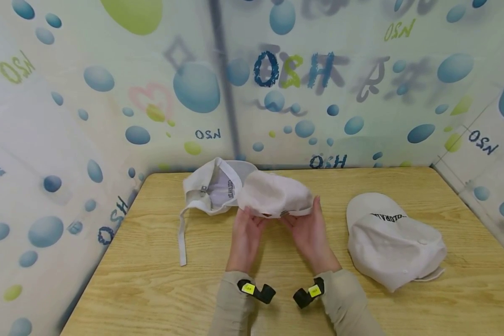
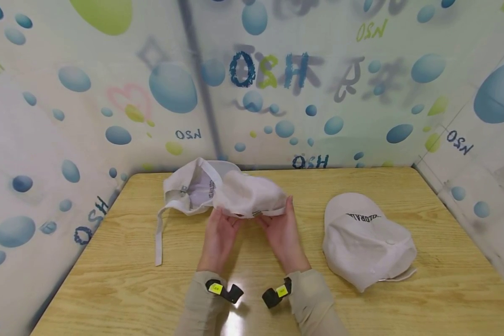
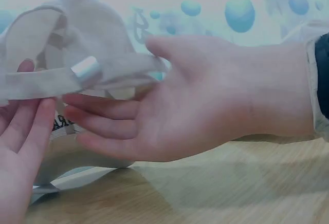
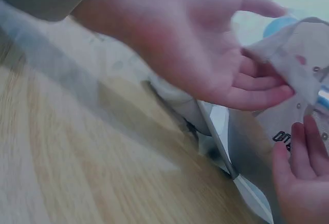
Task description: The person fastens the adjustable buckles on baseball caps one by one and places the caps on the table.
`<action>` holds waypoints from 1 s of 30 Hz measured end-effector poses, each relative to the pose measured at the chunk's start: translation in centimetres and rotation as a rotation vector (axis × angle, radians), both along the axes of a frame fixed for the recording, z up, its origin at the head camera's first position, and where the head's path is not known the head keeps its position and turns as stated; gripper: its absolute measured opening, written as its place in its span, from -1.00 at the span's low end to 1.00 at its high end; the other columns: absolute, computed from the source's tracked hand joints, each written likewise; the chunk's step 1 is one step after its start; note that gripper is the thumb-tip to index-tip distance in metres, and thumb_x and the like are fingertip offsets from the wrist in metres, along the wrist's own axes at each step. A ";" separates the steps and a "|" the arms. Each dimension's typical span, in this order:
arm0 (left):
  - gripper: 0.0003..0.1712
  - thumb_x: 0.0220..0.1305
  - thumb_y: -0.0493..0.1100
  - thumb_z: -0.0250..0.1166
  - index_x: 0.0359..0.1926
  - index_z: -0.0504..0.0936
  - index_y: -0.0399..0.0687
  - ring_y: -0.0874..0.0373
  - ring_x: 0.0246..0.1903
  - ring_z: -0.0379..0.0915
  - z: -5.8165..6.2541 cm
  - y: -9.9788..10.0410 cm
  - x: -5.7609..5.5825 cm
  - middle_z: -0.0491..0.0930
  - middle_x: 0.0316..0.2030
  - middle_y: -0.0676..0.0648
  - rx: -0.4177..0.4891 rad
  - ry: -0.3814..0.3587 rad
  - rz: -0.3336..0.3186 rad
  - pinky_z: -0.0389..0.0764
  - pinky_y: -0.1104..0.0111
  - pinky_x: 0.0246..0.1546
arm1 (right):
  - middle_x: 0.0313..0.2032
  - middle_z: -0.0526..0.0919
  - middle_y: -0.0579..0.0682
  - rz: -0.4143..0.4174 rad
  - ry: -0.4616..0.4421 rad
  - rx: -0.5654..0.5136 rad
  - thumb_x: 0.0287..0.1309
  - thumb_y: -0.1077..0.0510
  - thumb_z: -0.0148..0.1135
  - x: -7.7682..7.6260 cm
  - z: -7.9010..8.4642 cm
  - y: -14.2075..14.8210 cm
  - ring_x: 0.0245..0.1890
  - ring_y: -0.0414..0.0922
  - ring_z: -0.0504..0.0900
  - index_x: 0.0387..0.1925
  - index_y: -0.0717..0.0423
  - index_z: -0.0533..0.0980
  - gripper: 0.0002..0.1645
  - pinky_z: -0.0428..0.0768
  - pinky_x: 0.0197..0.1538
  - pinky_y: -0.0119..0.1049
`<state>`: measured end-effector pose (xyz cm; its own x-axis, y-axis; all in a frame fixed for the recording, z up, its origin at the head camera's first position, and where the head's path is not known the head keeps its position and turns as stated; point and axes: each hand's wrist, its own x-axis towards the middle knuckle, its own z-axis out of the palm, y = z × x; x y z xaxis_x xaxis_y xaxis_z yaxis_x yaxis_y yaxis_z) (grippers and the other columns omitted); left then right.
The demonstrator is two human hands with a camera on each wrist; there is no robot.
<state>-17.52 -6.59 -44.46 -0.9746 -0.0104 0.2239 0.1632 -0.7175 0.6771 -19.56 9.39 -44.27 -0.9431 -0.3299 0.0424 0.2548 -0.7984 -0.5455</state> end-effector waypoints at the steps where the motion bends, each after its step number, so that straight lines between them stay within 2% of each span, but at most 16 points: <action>1: -0.56 0.36 -0.07 -0.13 0.18 0.17 -0.16 0.08 -0.13 0.42 -0.1 -0.1 0.0 0.43 -0.07 -0.11 0.008 -0.004 -0.006 0.42 0.20 -0.06 | 0.15 0.26 0.02 -0.001 -0.038 -0.019 0.09 -0.41 -0.20 -0.1 0.0 0.1 0.11 -0.04 0.31 0.27 -0.05 0.04 -0.17 0.18 0.19 -0.10; 5: -0.50 0.39 -0.02 -0.19 0.25 0.11 -0.16 0.07 -0.13 0.42 -0.4 -0.3 -0.1 0.38 -0.01 -0.15 0.003 -0.046 -0.040 0.49 0.23 -0.19 | 0.09 0.32 -0.04 -0.020 -0.176 -0.046 0.00 -0.43 -0.06 -0.3 -0.1 0.2 0.04 -0.13 0.38 0.22 -0.06 0.13 -0.15 0.33 0.08 -0.21; 8: -0.46 0.37 0.05 -0.16 0.28 0.10 -0.08 0.07 -0.14 0.43 -0.5 -0.4 -0.2 0.35 0.04 -0.17 -0.049 -0.104 -0.072 0.52 0.26 -0.26 | 0.01 0.38 -0.11 -0.037 -0.242 -0.047 -0.03 -0.40 0.02 -0.3 0.0 0.2 -0.06 -0.20 0.42 0.16 -0.09 0.20 -0.20 0.41 -0.06 -0.33; 12: -0.43 0.33 0.13 -0.13 0.27 0.12 0.00 0.05 -0.21 0.47 -0.7 -0.3 -0.3 0.37 0.01 -0.17 -0.131 -0.177 -0.100 0.54 0.26 -0.37 | -0.10 0.37 -0.18 -0.073 -0.296 -0.024 -0.02 -0.38 0.05 -0.2 0.0 0.2 -0.16 -0.25 0.39 0.09 -0.15 0.26 -0.30 0.39 -0.21 -0.42; 16: -0.40 0.30 0.18 -0.10 0.26 0.11 0.05 0.03 -0.21 0.48 -0.9 0.0 -0.3 0.38 -0.02 -0.16 -0.194 -0.244 -0.114 0.55 0.21 -0.42 | -0.03 0.33 -0.19 -0.127 -0.318 -0.015 -0.01 -0.36 0.06 -0.2 -0.1 0.4 -0.08 -0.25 0.34 0.09 -0.15 0.27 -0.32 0.34 -0.07 -0.40; 20: -0.41 0.29 0.19 -0.08 0.26 0.10 0.11 0.04 -0.22 0.48 -1.0 0.2 -0.2 0.37 0.01 -0.16 -0.256 -0.302 -0.115 0.55 0.21 -0.44 | 0.10 0.27 -0.17 -0.159 -0.312 -0.041 0.05 -0.32 0.04 -0.3 -0.2 0.7 0.06 -0.23 0.27 0.18 -0.11 0.21 -0.28 0.24 0.11 -0.35; 23: -0.43 0.29 0.18 -0.08 0.25 0.11 0.14 0.05 -0.25 0.48 -1.1 0.3 -0.2 0.36 0.01 -0.16 -0.288 -0.328 -0.102 0.55 0.23 -0.47 | 0.12 0.27 -0.17 -0.187 -0.333 -0.043 0.11 -0.27 0.01 -0.3 -0.2 1.0 0.07 -0.23 0.26 0.19 -0.09 0.21 -0.33 0.22 0.12 -0.36; 30: -0.42 0.27 0.18 -0.04 0.24 0.10 0.13 0.05 -0.24 0.47 -1.2 0.5 -0.2 0.37 -0.01 -0.18 -0.337 -0.397 -0.052 0.55 0.22 -0.47 | 0.03 0.34 -0.16 -0.283 -0.388 0.031 0.26 0.04 -0.05 -0.7 -0.1 1.3 -0.02 -0.25 0.32 0.06 0.01 0.31 -0.65 0.29 0.06 -0.41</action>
<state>-17.73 -6.12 -45.71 -0.9824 0.0494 -0.1799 -0.1827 -0.4495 0.8744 -20.23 10.68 -44.41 -0.9402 -0.0533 -0.3364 0.2192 -0.8507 -0.4778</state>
